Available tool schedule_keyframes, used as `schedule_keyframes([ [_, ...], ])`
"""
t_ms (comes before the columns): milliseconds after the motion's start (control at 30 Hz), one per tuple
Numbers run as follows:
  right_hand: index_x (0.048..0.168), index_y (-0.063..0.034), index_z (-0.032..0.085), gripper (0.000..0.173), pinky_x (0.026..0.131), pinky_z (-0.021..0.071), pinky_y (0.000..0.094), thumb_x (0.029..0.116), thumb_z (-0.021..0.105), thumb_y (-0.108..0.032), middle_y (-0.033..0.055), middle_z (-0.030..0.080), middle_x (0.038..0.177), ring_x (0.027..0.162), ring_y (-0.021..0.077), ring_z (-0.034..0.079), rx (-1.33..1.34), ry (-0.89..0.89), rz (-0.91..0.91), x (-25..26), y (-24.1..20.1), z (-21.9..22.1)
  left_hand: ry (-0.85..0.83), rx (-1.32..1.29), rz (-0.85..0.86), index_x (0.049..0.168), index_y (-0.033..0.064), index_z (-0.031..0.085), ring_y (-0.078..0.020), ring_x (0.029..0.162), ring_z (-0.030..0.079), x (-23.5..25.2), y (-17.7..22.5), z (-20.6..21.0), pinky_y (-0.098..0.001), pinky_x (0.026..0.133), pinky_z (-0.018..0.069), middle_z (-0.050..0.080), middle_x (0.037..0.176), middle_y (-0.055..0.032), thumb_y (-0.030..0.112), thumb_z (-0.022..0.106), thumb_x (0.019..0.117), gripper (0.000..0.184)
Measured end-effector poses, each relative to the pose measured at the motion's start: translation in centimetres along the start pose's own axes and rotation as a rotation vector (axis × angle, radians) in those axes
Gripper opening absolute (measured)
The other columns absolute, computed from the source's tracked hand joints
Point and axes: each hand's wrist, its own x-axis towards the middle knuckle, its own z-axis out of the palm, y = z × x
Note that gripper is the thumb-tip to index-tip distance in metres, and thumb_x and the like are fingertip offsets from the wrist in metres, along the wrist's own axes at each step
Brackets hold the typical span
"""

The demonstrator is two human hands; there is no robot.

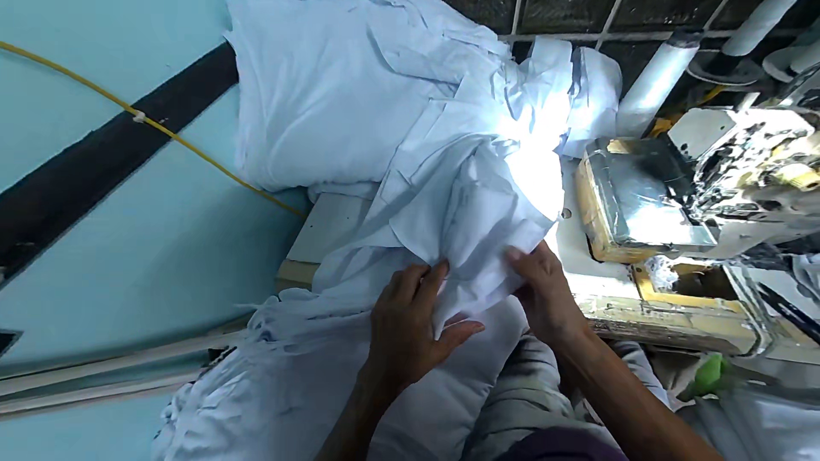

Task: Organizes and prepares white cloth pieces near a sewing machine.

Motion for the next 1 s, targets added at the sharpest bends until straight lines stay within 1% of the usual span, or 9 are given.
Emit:
schedule_keyframes([
  [67, 0.118, -0.0102, 0.055, 0.018, 0.072, 0.0604, 0.0247, 0.1005, 0.054, -0.005, -0.0015, 0.069, 0.09, 0.078, 0.0057, 0.069, 0.021, 0.059, 0.04, 0.0, 0.1, 0.0, -0.029, -0.067, -0.025, 0.124, 0.0025, 0.071, -0.0271, 0.091, 0.066, 0.0, -0.2, -0.4, -0.0422, 0.076, 0.0551, 0.068, 0.106, -0.0174, 0.076, 0.042, 0.0936, 0.085],
  [200, 0.105, -0.0089, 0.057, 0.021, 0.071, 0.0593, 0.0219, 0.0983, 0.046, 0.007, -0.0038, 0.069, 0.082, 0.074, 0.0031, 0.068, 0.099, 0.089, 0.055, -0.6, 1.3, -0.9, -0.024, -0.167, -0.106, 0.124, 0.0027, 0.071, -0.0172, 0.092, 0.066, 0.1, -0.6, -0.8, -0.0341, 0.08, 0.0538, 0.069, 0.105, -0.0124, 0.052, 0.033, 0.1079, 0.064],
  [333, 0.099, -0.0091, 0.059, 0.024, 0.07, 0.0585, 0.0205, 0.094, 0.049, 0.012, -0.0042, 0.07, 0.08, 0.073, 0.0022, 0.068, 0.152, 0.108, 0.068, -1.2, 2.0, -1.7, -0.009, -0.118, -0.183, 0.121, 0.0007, 0.071, -0.0118, 0.071, 0.059, 0.5, -0.4, -0.5, -0.0266, 0.065, 0.0501, 0.066, 0.094, -0.0097, 0.026, 0.05, 0.1039, 0.037],
  [500, 0.108, -0.0089, 0.054, 0.03, 0.067, 0.0568, 0.0194, 0.0905, 0.047, 0.013, -0.0041, 0.067, 0.083, 0.073, 0.0016, 0.066, 0.183, 0.129, 0.157, -1.4, 1.7, -2.0, -0.021, -0.073, -0.167, 0.12, -0.0014, 0.072, -0.0145, 0.072, 0.059, 0.5, -0.2, -0.6, -0.0285, 0.065, 0.0498, 0.069, 0.094, -0.0125, 0.039, 0.075, 0.0857, 0.053],
  [600, 0.119, -0.0154, 0.052, 0.033, 0.071, 0.0561, 0.0196, 0.0865, 0.05, -0.007, -0.0086, 0.068, 0.088, 0.078, -0.0005, 0.067, 0.207, 0.013, 0.097, -1.3, 2.2, -3.1, -0.043, -0.01, -0.107, 0.121, -0.0019, 0.072, -0.0236, 0.081, 0.064, 0.4, 0.0, -0.4, -0.0381, 0.071, 0.0533, 0.07, 0.102, -0.0172, 0.048, 0.076, 0.0809, 0.064],
  [700, 0.133, -0.0146, 0.047, 0.044, 0.078, 0.0561, 0.0197, 0.0938, 0.059, -0.032, -0.0094, 0.067, 0.094, 0.085, -0.0015, 0.066, 0.106, -0.028, 0.104, -0.8, 1.4, -2.9, -0.055, 0.037, -0.086, 0.123, -0.0011, 0.071, -0.0329, 0.094, 0.068, 0.2, 0.5, 0.0, -0.0459, 0.078, 0.0556, 0.07, 0.109, -0.0209, 0.051, 0.074, 0.0813, 0.067],
  [767, 0.125, -0.0124, 0.054, 0.031, 0.076, 0.0569, 0.0208, 0.0981, 0.061, -0.026, -0.0063, 0.067, 0.091, 0.081, 0.0007, 0.066, 0.047, -0.011, 0.135, -0.2, 0.6, -2.1, -0.054, 0.04, -0.083, 0.123, 0.0, 0.072, -0.0325, 0.095, 0.067, 0.2, 0.6, 0.0, -0.0459, 0.079, 0.0553, 0.069, 0.109, -0.0205, 0.055, 0.07, 0.0845, 0.067],
  [833, 0.107, -0.0107, 0.065, 0.007, 0.068, 0.0575, 0.0204, 0.1006, 0.063, -0.014, -0.0038, 0.071, 0.08, 0.071, 0.0024, 0.067, 0.053, 0.042, 0.162, 0.1, 0.2, -1.3, -0.059, 0.02, -0.084, 0.121, -0.0002, 0.072, -0.031, 0.094, 0.067, 0.3, 0.4, -0.2, -0.0447, 0.08, 0.055, 0.069, 0.108, -0.0199, 0.054, 0.066, 0.0891, 0.064],
  [1000, 0.101, -0.0099, 0.065, 0.011, 0.063, 0.0543, 0.0171, 0.1004, 0.057, -0.002, -0.0043, 0.068, 0.075, 0.064, 0.001, 0.064, 0.084, 0.088, 0.131, -0.2, 1.2, -1.9, -0.054, 0.027, -0.093, 0.118, 0.0007, 0.074, -0.0295, 0.094, 0.067, 0.4, 0.2, -0.4, -0.044, 0.081, 0.0547, 0.069, 0.107, -0.0185, 0.044, 0.071, 0.0875, 0.053],
])
